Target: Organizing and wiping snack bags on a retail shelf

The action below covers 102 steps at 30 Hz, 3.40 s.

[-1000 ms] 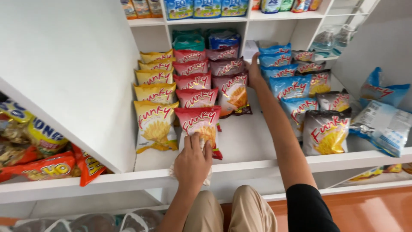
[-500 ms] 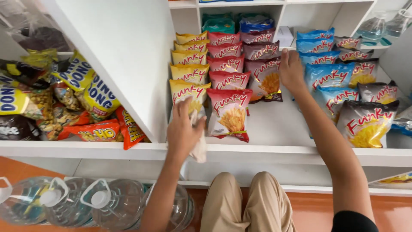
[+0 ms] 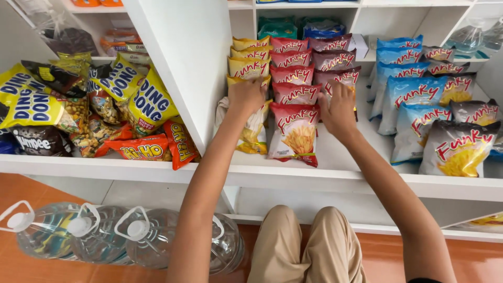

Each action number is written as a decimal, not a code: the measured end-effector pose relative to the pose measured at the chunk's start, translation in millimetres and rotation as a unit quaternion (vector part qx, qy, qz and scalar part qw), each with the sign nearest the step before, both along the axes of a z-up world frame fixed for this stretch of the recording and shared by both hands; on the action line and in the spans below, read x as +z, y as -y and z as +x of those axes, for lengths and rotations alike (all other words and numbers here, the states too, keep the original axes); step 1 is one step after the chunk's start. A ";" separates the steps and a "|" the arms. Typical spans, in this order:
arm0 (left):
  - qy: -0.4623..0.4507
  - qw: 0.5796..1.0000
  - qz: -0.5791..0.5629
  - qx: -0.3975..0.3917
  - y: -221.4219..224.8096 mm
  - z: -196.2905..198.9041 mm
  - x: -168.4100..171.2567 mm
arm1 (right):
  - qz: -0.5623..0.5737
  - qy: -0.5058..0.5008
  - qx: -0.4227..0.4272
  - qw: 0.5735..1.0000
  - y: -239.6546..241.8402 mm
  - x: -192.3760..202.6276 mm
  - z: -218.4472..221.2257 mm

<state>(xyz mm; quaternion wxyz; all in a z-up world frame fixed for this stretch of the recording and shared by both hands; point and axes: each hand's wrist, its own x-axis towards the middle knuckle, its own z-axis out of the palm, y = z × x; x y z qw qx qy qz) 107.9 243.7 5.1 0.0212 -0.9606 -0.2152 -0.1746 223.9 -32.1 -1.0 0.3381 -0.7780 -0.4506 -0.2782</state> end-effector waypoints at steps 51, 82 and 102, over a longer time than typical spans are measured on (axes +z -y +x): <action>0.183 0.978 0.050 0.091 -11.0 61.8 84.6 | -0.068 0.021 -0.083 0.994 33.4 -4.7 72.2; 0.239 0.965 -0.077 0.077 139.9 -238.1 -78.1 | -0.198 0.007 0.231 0.953 -170.4 10.4 -39.7; 0.046 0.983 -0.172 0.044 114.0 -160.3 19.7 | -0.246 -0.099 0.286 0.921 -162.5 4.9 -16.4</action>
